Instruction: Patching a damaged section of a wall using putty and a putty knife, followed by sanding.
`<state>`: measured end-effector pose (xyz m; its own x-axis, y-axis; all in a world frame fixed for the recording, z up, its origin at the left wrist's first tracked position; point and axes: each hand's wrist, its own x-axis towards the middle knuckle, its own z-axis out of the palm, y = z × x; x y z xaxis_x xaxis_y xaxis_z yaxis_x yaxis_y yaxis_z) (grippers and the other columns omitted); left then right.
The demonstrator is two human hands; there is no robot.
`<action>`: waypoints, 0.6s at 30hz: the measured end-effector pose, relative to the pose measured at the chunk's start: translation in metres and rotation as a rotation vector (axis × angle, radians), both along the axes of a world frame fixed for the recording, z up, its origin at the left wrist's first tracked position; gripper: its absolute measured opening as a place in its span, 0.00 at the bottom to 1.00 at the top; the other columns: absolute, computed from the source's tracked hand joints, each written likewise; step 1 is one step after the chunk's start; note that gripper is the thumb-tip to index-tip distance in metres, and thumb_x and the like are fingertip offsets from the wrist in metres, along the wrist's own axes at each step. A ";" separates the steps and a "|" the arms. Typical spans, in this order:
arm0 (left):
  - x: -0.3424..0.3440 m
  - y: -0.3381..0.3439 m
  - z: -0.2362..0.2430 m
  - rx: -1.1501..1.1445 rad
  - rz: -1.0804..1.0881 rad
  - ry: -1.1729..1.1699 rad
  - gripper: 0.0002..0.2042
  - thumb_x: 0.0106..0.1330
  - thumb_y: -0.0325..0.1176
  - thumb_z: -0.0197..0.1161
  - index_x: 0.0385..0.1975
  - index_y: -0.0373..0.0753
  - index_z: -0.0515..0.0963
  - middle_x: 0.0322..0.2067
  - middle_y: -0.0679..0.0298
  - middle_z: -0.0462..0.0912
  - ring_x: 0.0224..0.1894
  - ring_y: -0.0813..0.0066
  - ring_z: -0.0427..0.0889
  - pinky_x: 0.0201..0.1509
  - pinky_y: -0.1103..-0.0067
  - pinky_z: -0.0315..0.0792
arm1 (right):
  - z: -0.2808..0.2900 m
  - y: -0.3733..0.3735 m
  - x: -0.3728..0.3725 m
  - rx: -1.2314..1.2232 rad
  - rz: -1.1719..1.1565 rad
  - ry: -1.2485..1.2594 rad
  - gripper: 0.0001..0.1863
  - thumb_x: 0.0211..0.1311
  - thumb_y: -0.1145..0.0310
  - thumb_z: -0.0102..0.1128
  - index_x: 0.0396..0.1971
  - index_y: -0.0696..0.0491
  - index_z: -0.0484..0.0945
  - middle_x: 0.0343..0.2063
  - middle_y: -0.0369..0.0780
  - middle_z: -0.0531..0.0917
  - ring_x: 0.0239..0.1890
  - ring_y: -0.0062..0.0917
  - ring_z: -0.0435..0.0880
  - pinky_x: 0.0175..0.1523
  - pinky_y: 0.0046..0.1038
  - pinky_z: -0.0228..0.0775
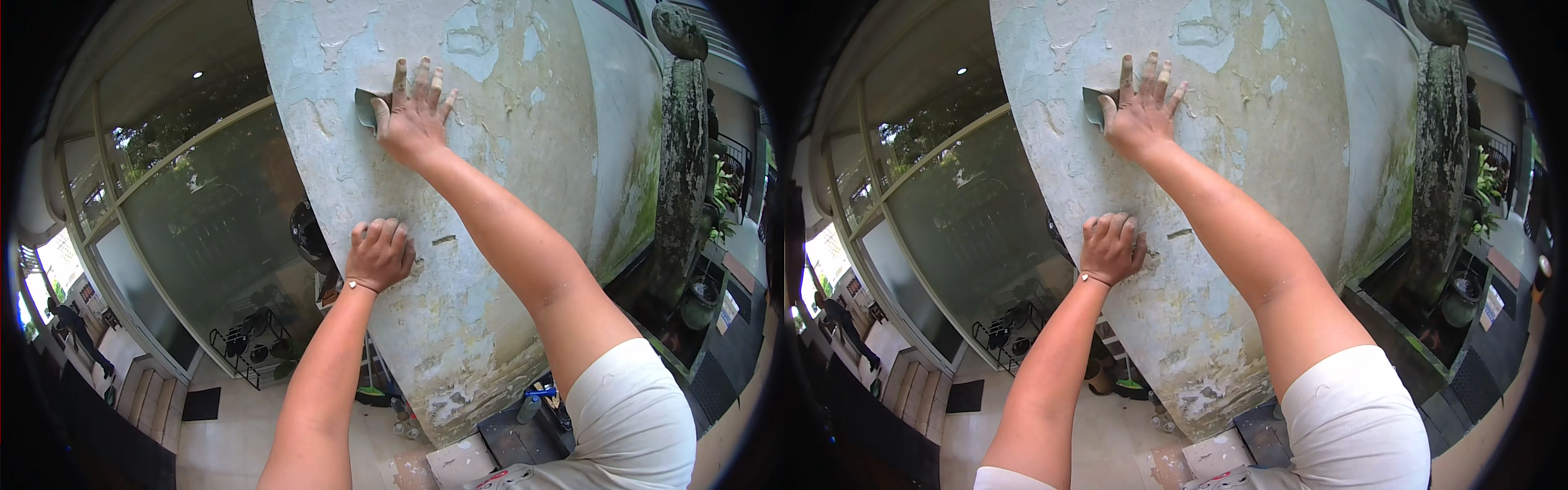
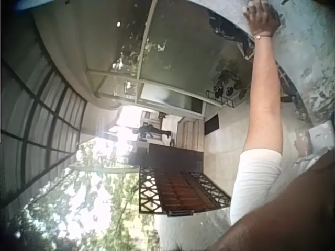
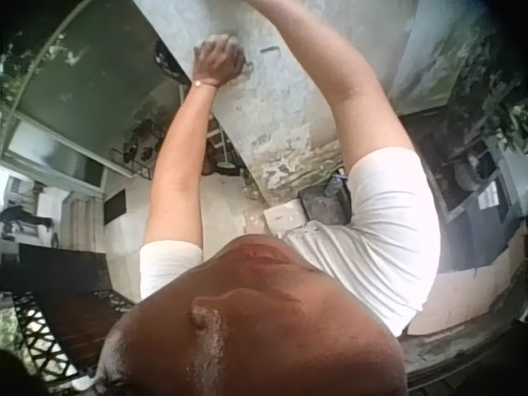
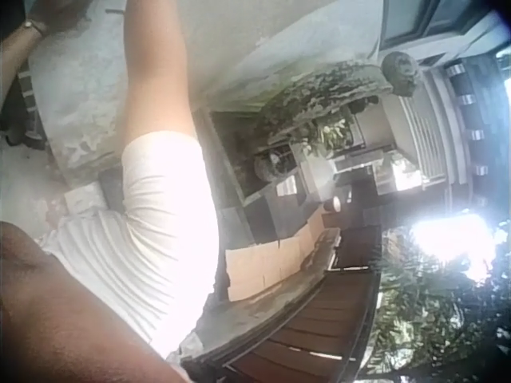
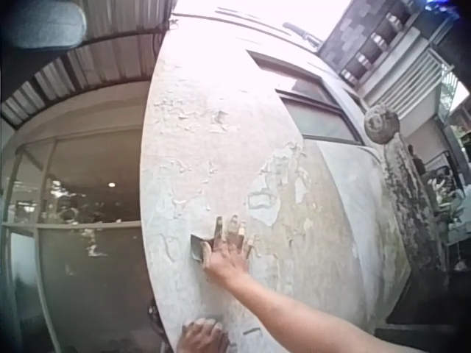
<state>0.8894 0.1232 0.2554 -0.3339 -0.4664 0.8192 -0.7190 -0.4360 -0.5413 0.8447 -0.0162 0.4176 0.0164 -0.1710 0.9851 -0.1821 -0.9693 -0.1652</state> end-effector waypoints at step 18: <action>-0.152 0.141 -0.211 1.214 -0.182 1.435 0.16 0.68 0.43 0.57 0.45 0.37 0.73 0.40 0.52 0.80 0.42 0.52 0.79 0.47 0.65 0.73 | -0.025 -0.018 -0.010 -0.251 0.066 0.149 0.40 0.70 0.46 0.39 0.73 0.54 0.42 0.72 0.52 0.37 0.74 0.52 0.30 0.69 0.64 0.20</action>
<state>0.7372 0.2639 0.0444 0.1061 -0.9703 -0.2175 -0.8314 -0.2066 0.5159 0.8344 -0.0337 0.3922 0.1674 0.0841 0.9823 -0.1211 -0.9871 0.1052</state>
